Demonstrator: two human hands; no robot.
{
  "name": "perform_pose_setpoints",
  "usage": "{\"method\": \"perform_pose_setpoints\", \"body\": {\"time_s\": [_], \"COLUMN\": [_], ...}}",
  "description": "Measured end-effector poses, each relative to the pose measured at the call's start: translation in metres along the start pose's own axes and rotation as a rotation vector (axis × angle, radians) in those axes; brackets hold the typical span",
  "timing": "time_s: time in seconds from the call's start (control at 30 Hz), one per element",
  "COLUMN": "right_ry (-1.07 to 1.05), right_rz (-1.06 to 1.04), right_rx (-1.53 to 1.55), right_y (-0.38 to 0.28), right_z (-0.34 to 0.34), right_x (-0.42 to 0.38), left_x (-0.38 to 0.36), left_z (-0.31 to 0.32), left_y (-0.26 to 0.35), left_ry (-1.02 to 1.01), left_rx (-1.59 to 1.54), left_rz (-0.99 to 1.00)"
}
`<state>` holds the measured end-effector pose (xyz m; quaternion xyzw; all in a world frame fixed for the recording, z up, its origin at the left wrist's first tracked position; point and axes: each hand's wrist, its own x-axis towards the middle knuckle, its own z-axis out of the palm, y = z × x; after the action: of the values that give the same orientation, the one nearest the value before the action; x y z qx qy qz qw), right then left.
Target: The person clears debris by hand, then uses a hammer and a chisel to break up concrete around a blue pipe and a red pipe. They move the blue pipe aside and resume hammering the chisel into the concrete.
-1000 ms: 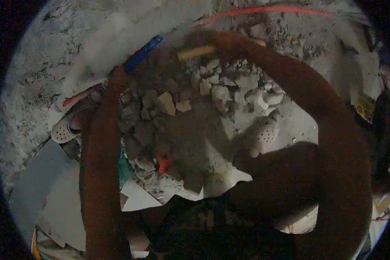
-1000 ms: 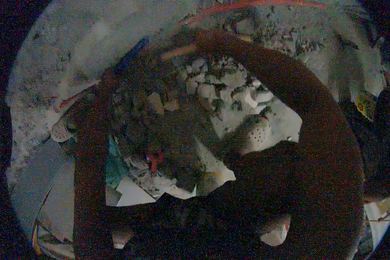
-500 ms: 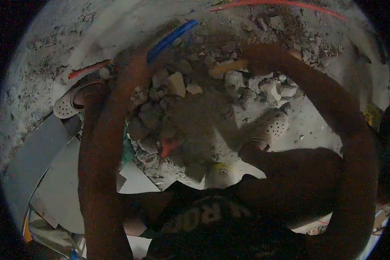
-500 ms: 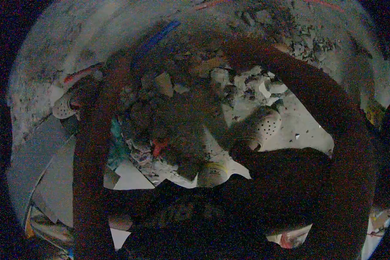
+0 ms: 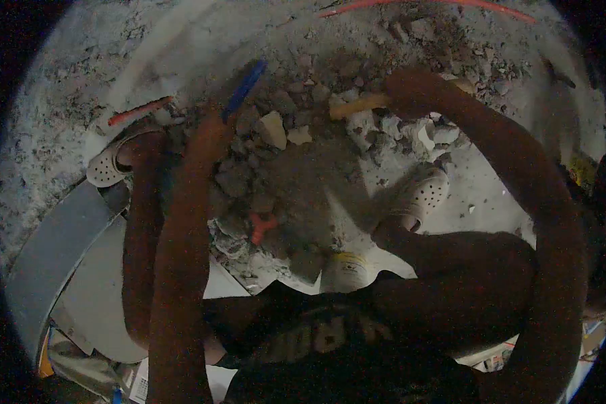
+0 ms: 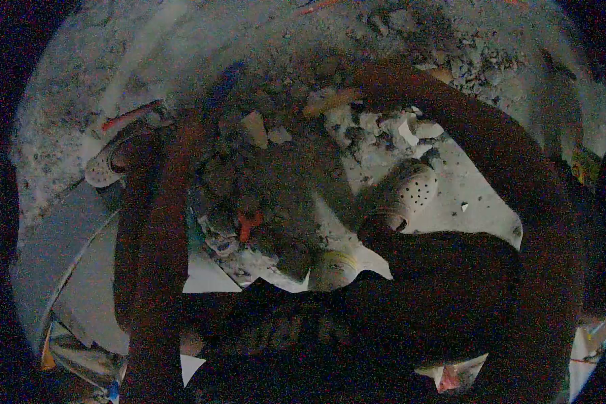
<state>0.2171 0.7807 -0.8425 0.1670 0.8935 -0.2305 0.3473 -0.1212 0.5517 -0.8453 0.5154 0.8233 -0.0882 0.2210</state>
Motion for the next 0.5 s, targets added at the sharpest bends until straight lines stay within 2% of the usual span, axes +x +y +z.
{"method": "perform_pose_setpoints", "body": {"time_s": [0.13, 0.2, 0.23, 0.3, 0.43, 0.5], "right_ry": [0.013, 0.3, 0.3, 0.168, 0.279, 0.332], "right_rz": [-0.025, -0.244, -0.249, -0.049, -0.055, -0.051], "right_rx": [0.022, 0.06, 0.054, -0.02, -0.075, 0.005], "right_y": [-0.012, -0.009, -0.011, -0.02, -0.025, -0.025], "right_z": [-0.017, -0.001, -0.005, -0.007, 0.006, 0.012], "right_x": [-0.003, 0.007, 0.008, 0.007, -0.007, -0.01], "left_x": [0.006, 0.027, 0.036, 0.05, 0.046, 0.045], "left_z": [-0.015, -0.019, -0.021, -0.026, -0.027, -0.025], "left_y": [0.015, 0.028, 0.032, 0.036, 0.024, 0.014], "left_ry": [-0.032, -0.053, -0.064, -0.081, -0.025, 0.011], "left_rx": [-0.03, -0.042, -0.052, -0.068, -0.02, -0.003], "left_rz": [-0.025, -0.041, -0.052, -0.071, -0.094, -0.104]}}
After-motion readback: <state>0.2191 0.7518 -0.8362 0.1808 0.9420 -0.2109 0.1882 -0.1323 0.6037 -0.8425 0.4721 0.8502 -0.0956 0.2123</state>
